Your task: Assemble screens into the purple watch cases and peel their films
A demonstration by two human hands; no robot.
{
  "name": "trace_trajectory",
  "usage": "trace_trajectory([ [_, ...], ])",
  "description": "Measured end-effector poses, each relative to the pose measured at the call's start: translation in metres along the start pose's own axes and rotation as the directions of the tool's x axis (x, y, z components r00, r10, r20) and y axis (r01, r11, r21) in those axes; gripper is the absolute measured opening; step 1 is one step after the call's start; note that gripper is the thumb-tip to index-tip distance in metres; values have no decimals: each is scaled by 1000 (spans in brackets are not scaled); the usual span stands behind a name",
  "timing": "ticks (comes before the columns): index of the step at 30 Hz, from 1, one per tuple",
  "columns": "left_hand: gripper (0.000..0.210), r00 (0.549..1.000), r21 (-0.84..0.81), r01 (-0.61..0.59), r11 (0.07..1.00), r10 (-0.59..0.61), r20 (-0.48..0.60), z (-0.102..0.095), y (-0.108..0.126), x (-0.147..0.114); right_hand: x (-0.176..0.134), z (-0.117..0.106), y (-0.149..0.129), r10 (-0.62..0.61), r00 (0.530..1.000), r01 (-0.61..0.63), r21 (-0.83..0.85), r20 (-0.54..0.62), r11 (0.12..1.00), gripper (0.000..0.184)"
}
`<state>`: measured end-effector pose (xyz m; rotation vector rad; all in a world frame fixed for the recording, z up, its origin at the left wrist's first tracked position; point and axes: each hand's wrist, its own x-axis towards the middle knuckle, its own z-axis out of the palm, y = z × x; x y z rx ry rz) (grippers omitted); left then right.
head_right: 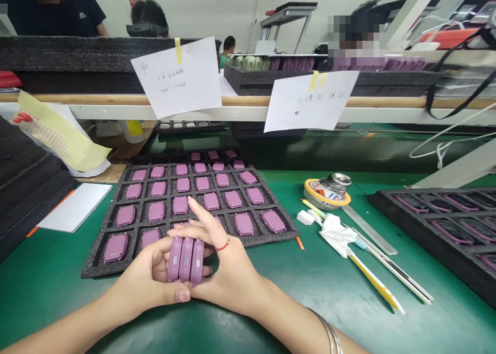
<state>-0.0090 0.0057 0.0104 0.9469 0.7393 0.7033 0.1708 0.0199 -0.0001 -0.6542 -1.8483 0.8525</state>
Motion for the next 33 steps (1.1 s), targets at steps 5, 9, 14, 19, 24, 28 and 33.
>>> trace_trajectory([
  [5, 63, 998, -17, -27, 999, 27, -53, 1, -1, -1, 0, 0, 0, 23, 1000, -24, 18, 17, 1000, 100],
  [9, 65, 996, -6, -25, 1000, 25, -83, 2, -3, -1, -1, 0, 1, 44, 999, -44, 21, 27, 999, 102],
  [14, 65, 995, 25, -11, 1000, 14, -101, 3, -2, -1, -1, 1, 2, 7, 1000, -7, 4, 15, 1000, 100],
  [19, 59, 992, 47, -29, 998, 35, -119, 4, 0, -2, -1, 0, 3, 10, 1000, -10, 7, 25, 1000, 102],
  [24, 61, 991, 65, -20, 998, 29, -133, 5, 1, -2, -1, 0, 3, 20, 999, -21, 21, 29, 1000, 101],
  [28, 60, 992, 83, -21, 996, 31, -125, 5, 2, -2, -1, 0, 4, 8, 1000, -9, 19, 28, 1000, 107],
  [33, 65, 991, 88, -17, 996, 29, -132, 5, -1, -2, -1, 1, 3, 20, 999, -23, 52, 46, 998, 109],
])
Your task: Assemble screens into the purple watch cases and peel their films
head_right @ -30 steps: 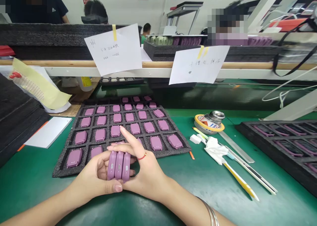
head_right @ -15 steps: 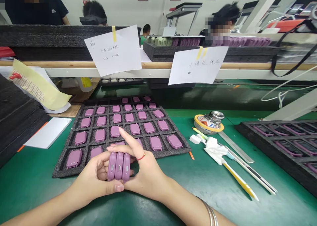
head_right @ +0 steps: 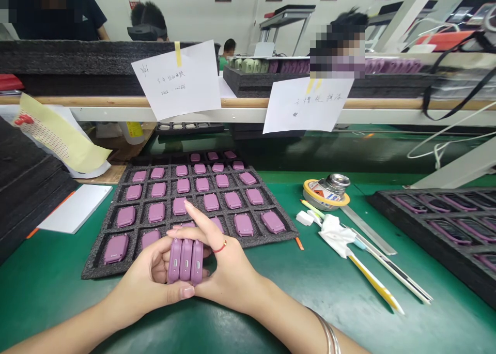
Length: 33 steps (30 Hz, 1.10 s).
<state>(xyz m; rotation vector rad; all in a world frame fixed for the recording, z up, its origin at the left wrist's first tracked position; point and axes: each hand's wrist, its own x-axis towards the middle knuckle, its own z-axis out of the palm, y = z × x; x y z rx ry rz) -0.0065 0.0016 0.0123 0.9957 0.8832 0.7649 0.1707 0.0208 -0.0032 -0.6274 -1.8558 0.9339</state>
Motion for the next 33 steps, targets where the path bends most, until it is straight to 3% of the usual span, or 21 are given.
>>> trace_trajectory([
  [9, 65, 998, 4, -35, 999, 35, 43, -1, -2, -2, 1, 0, -1, -21, 1000, 21, -14, 9, 1000, 106],
  [16, 36, 988, -16, -150, 989, 151, 44, -2, 2, -3, 2, 2, -3, -90, 996, 90, -95, 9, 991, 98],
  [28, 55, 996, 116, -85, 990, 87, -14, 1, -3, -2, 2, -1, -4, -110, 991, 120, -150, 71, 981, 98],
  [33, 43, 993, 202, -102, 974, 113, -44, 2, -3, -2, 2, 1, -3, -128, 988, 142, -178, 88, 974, 96],
])
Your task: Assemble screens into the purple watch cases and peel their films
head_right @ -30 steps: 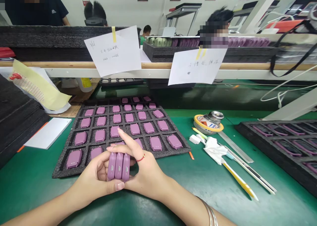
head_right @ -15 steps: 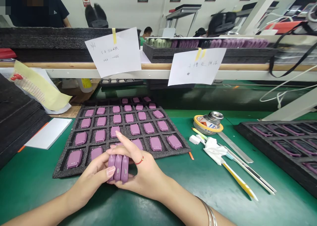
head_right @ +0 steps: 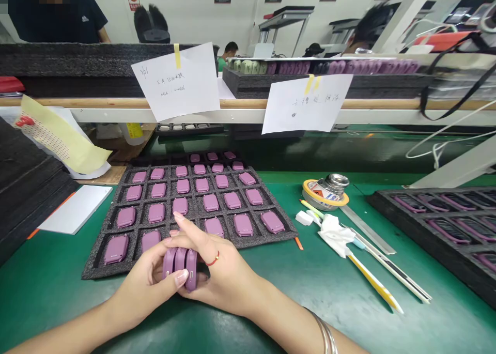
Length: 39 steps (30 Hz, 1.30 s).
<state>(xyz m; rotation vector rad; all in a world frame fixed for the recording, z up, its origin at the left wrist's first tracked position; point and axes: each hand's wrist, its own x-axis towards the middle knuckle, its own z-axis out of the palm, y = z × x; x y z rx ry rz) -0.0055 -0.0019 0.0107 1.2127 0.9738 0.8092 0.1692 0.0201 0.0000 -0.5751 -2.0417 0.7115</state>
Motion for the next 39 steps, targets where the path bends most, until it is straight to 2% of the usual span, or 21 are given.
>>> trace_trajectory([
  [4, 38, 998, 12, -58, 998, 58, 17, 1, 3, -2, 0, 1, 0, -10, 1000, 10, -27, -8, 1000, 94],
  [9, 47, 999, -74, 33, 997, -30, 41, -2, -1, 0, -1, 1, 3, -7, 1000, 7, -37, 3, 999, 96],
  [13, 45, 998, -4, 32, 999, -32, 62, -3, -2, 3, -1, 3, 4, -44, 998, 46, -47, 33, 998, 94],
  [17, 39, 999, 114, -12, 993, 16, -37, -2, 1, 2, 0, 3, 0, -120, 992, 125, -119, 48, 985, 87],
  [20, 42, 992, 175, -88, 981, 102, -75, -3, 4, -1, 0, 1, -4, -167, 985, 170, -147, 31, 974, 96],
  [22, 47, 981, 218, -172, 961, 187, -49, -4, 4, -2, -1, -1, -5, -109, 994, 107, -63, -18, 992, 102],
  [23, 48, 973, 249, -212, 945, 228, -37, -5, 4, -2, -1, -3, -5, -53, 997, 53, 5, -52, 999, 97],
  [25, 47, 953, 322, -276, 906, 301, -29, -6, 3, -3, -2, -4, -5, 94, 990, -75, 167, -108, 983, 76],
  [27, 46, 932, 391, -324, 862, 362, -27, -6, 3, -2, -1, -4, -3, 247, 959, -188, 340, -138, 922, 60],
  [30, 45, 893, 435, -399, 807, 450, -15, -6, 3, -1, 0, -2, -2, 420, 905, -321, 533, -72, 783, 59],
  [32, 46, 866, 438, -449, 778, 500, -1, -5, 4, -1, 2, 0, -3, 480, 877, -397, 563, 0, 725, 64],
  [35, 46, 842, 415, -500, 760, 540, 25, -5, 5, -1, 3, 1, -5, 522, 849, -477, 548, 84, 687, 70],
  [39, 45, 833, 406, -517, 753, 552, 36, -5, 5, 0, 3, -1, -9, 536, 821, -534, 594, 195, 602, 79],
])
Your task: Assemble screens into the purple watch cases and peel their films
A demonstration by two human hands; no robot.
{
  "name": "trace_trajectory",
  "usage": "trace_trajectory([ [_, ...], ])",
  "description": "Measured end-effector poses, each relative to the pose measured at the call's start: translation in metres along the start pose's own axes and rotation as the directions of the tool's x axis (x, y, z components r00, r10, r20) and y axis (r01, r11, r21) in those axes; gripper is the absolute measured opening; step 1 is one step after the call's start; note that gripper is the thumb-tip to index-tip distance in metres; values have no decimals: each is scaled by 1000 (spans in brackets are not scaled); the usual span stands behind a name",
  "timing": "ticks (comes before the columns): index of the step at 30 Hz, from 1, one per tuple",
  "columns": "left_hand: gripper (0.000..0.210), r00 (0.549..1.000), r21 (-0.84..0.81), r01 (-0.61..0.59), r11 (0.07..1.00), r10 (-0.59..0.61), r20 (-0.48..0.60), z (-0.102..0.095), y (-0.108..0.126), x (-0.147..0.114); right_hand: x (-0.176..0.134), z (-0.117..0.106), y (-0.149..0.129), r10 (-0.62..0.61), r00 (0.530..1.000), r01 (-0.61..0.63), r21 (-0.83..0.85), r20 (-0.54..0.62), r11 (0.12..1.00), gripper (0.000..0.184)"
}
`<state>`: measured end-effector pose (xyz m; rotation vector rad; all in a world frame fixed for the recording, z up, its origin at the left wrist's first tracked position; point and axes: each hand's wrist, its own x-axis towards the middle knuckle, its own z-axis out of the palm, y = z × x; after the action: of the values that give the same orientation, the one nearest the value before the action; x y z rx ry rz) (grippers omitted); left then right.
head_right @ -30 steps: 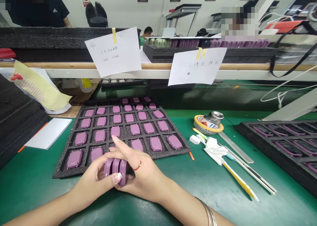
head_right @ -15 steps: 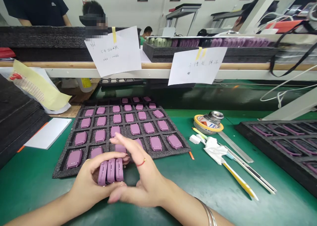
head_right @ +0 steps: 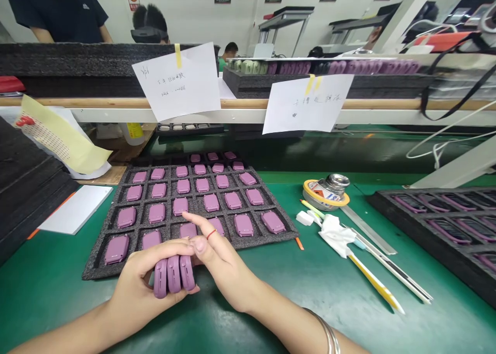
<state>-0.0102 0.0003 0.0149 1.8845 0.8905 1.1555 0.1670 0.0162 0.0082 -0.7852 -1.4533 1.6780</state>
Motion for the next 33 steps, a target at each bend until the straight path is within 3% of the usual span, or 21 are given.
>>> trace_trajectory([
  [8, 40, 998, -23, -68, 997, 68, 13, 0, -5, -1, -1, 8, -3, 123, 992, -123, 80, 6, 989, 118],
  [12, 35, 997, -41, -74, 996, 75, 33, 0, -8, -2, 0, 10, 1, 113, 993, -111, 92, -17, 990, 114],
  [15, 29, 998, -4, -54, 999, 54, 32, 1, -12, -4, -1, 11, 3, 32, 999, -31, 45, -30, 999, 111],
  [17, 44, 1000, 24, -19, 1000, 18, 11, 2, -15, -6, -1, 11, 4, -67, 996, 66, -26, -52, 997, 112],
  [19, 72, 999, 7, 50, 999, -50, -1, 3, -15, -9, -2, 11, 4, -193, 978, 178, -157, -81, 971, 115],
  [22, 114, 978, -136, 207, 969, -203, 39, 4, -11, -10, -3, 8, 3, -366, 928, 314, -375, -74, 872, 119],
  [24, 134, 935, -319, 354, 879, -320, 156, 4, -7, -9, -4, 5, 3, -444, 894, 372, -470, -48, 800, 116],
  [26, 141, 871, -521, 492, 697, -396, 292, 3, -4, -7, -4, 2, 4, -487, 873, 410, -514, -18, 753, 110],
  [29, 113, 804, -648, 586, 487, -454, 385, 2, -3, -1, -3, -1, 9, -518, 855, 448, -537, 23, 715, 91],
  [31, 82, 777, -635, 617, 465, -489, 397, 2, -3, 1, -3, -3, 13, -531, 846, 469, -546, 51, 694, 79],
  [33, 64, 767, -613, 629, 478, -508, 391, 2, -3, 2, -2, -3, 15, -525, 848, 473, -543, 68, 694, 75],
])
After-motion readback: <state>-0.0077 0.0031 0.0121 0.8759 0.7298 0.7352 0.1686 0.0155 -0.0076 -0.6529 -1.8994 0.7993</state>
